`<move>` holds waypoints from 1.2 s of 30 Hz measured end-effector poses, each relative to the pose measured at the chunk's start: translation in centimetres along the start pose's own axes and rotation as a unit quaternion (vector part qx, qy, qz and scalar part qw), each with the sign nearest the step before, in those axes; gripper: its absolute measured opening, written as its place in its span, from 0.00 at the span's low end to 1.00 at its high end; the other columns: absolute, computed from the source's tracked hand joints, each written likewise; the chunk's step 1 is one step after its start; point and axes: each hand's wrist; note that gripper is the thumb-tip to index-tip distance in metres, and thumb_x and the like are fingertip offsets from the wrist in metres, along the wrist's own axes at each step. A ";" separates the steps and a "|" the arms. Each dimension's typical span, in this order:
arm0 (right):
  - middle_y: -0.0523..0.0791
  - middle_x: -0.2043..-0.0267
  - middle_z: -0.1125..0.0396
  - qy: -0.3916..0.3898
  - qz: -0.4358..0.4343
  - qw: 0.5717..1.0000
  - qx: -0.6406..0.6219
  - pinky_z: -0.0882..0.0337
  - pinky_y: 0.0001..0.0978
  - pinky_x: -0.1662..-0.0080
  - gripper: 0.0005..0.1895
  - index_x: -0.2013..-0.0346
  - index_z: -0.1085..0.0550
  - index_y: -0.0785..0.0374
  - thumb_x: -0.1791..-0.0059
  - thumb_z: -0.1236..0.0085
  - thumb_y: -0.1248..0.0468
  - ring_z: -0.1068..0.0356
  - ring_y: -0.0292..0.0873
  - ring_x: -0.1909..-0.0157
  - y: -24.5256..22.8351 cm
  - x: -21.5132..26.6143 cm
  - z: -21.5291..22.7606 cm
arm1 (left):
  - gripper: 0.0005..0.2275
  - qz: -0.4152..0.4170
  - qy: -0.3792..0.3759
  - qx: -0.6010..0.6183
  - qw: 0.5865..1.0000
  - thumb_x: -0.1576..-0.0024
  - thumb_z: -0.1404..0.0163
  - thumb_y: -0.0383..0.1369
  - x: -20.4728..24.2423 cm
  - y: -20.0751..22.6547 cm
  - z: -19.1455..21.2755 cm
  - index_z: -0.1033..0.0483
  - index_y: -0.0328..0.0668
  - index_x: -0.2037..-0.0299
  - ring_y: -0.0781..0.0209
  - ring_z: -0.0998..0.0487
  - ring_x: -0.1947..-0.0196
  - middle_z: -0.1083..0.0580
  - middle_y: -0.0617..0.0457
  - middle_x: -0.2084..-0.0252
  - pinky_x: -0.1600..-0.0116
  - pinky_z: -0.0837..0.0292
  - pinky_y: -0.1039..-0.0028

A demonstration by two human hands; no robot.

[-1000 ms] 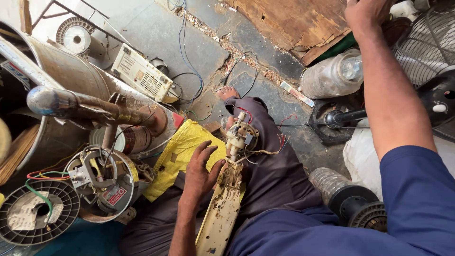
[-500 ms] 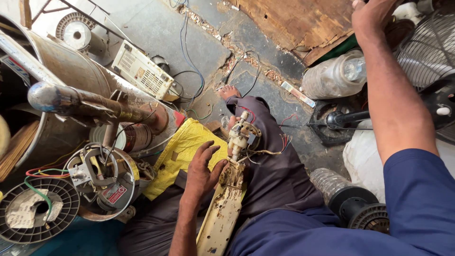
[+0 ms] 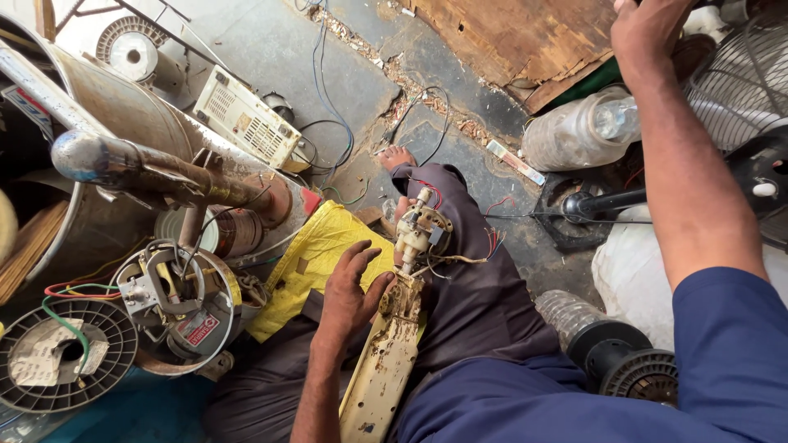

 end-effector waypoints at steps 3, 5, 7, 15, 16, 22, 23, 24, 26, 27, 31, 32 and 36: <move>0.58 0.49 0.35 0.017 -0.001 1.000 -0.014 0.27 0.46 0.49 0.19 0.50 0.33 0.77 0.48 0.31 0.73 0.27 0.58 0.48 0.3 0.2 -0.2 | 0.20 -0.019 0.004 -0.010 1.000 0.47 0.38 0.37 0.0 -0.5 -0.3 0.24 0.39 0.46 0.41 0.23 0.43 0.27 0.41 0.40 0.44 0.25 0.60; 0.56 0.50 0.32 0.007 -0.021 0.999 -0.030 0.27 0.46 0.49 0.16 0.52 0.31 0.75 0.47 0.31 0.73 0.25 0.57 0.49 -0.9 0.3 1.1 | 0.20 -0.021 0.001 -0.008 1.000 0.47 0.38 0.37 0.0 -0.2 -0.1 0.24 0.39 0.46 0.41 0.23 0.43 0.27 0.41 0.40 0.44 0.25 0.60; 0.53 0.52 0.30 -0.001 -0.039 0.998 -0.047 0.26 0.46 0.50 0.13 0.54 0.28 0.72 0.46 0.31 0.74 0.24 0.55 0.50 -2.1 0.0 2.3 | 0.20 -0.025 0.003 -0.006 1.000 0.47 0.38 0.37 -0.1 0.0 0.1 0.24 0.39 0.46 0.41 0.23 0.43 0.28 0.41 0.39 0.43 0.25 0.60; 0.56 0.54 0.29 0.042 0.044 0.998 -0.035 0.28 0.45 0.58 0.19 0.46 0.26 0.74 0.50 0.31 0.75 0.26 0.55 0.55 -8.0 0.7 9.9 | 0.19 -0.069 0.082 0.026 0.994 0.47 0.37 0.30 -0.8 2.5 2.7 0.24 0.37 0.46 0.45 0.23 0.42 0.26 0.41 0.40 0.41 0.26 0.61; 0.56 0.54 0.29 0.041 0.045 0.997 -0.036 0.28 0.45 0.58 0.19 0.46 0.26 0.74 0.50 0.31 0.75 0.26 0.55 0.55 -8.6 1.2 10.5 | 0.19 -0.067 0.083 0.027 0.994 0.47 0.37 0.30 -1.5 3.1 2.8 0.24 0.37 0.46 0.45 0.23 0.42 0.26 0.41 0.40 0.41 0.26 0.61; 0.54 0.59 0.31 0.060 0.097 0.989 -0.098 0.28 0.45 0.57 0.15 0.43 0.26 0.69 0.43 0.32 0.73 0.27 0.52 0.56 -15.7 4.3 14.3 | 0.27 -0.096 0.074 0.366 0.922 0.41 0.40 0.33 -8.6 7.8 1.5 0.36 0.38 0.32 0.51 0.24 0.37 0.30 0.44 0.34 0.36 0.23 0.64; 0.54 0.57 0.30 0.031 0.108 0.979 -0.168 0.28 0.46 0.57 0.14 0.44 0.26 0.69 0.43 0.34 0.74 0.27 0.54 0.56 -18.8 4.3 16.3 | 0.32 -0.104 0.044 0.413 0.904 0.41 0.40 0.35 -10.1 9.0 1.1 0.41 0.38 0.30 0.50 0.27 0.35 0.35 0.43 0.31 0.36 0.24 0.64; 0.55 0.56 0.30 0.001 0.117 0.965 -0.235 0.27 0.47 0.56 0.13 0.44 0.25 0.69 0.43 0.36 0.75 0.27 0.56 0.56 -21.8 4.5 18.5 | 0.36 -0.112 0.010 0.458 0.882 0.42 0.40 0.38 -11.6 10.1 0.8 0.47 0.38 0.27 0.50 0.31 0.32 0.39 0.42 0.28 0.36 0.26 0.63; 0.54 0.58 0.29 -0.035 0.129 0.956 -0.261 0.27 0.46 0.58 0.12 0.49 0.24 0.67 0.47 0.38 0.77 0.28 0.56 0.59 -25.2 6.0 19.2 | 0.34 -0.127 -0.011 0.488 0.863 0.40 0.41 0.37 -13.1 9.6 -0.9 0.45 0.38 0.26 0.52 0.31 0.32 0.37 0.41 0.29 0.32 0.29 0.65; 0.53 0.60 0.28 -0.074 0.139 0.946 -0.284 0.27 0.45 0.61 0.13 0.54 0.23 0.65 0.51 0.40 0.79 0.28 0.56 0.61 -26.7 6.7 19.5 | 0.33 -0.139 -0.037 0.519 0.843 0.38 0.41 0.37 -14.1 9.4 -1.9 0.44 0.37 0.26 0.53 0.31 0.31 0.35 0.40 0.29 0.29 0.33 0.68; 0.53 0.56 0.29 -0.074 0.142 0.908 -0.387 0.26 0.44 0.53 0.15 0.50 0.26 0.65 0.51 0.37 0.74 0.27 0.55 0.54 -32.2 7.9 21.2 | 0.25 -0.014 -0.029 0.485 0.874 0.42 0.42 0.33 -11.6 8.9 -1.8 0.34 0.30 0.37 0.55 0.21 0.50 0.26 0.39 0.46 0.48 0.20 0.67; 0.53 0.55 0.30 -0.141 0.092 0.892 -0.419 0.25 0.39 0.56 0.18 0.47 0.26 0.66 0.52 0.39 0.75 0.27 0.51 0.56 -33.0 8.6 21.3 | 0.21 -0.008 0.000 0.525 0.851 0.39 0.43 0.31 -11.1 7.0 -2.5 0.33 0.28 0.38 0.58 0.22 0.54 0.26 0.42 0.50 0.51 0.21 0.69; 0.53 0.38 0.40 -0.157 -0.073 0.757 -0.630 0.24 0.41 0.39 0.25 0.37 0.35 0.67 0.46 0.38 0.65 0.32 0.50 0.38 -35.6 9.4 21.5 | 0.13 0.014 0.126 0.513 0.849 0.37 0.48 0.28 -9.6 6.1 -2.2 0.32 0.29 0.45 0.65 0.21 0.59 0.26 0.48 0.54 0.54 0.19 0.73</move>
Point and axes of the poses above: each hand's wrist, its own x-axis away from the middle knuckle, its own z-axis out of the back of the hand, y = z × x
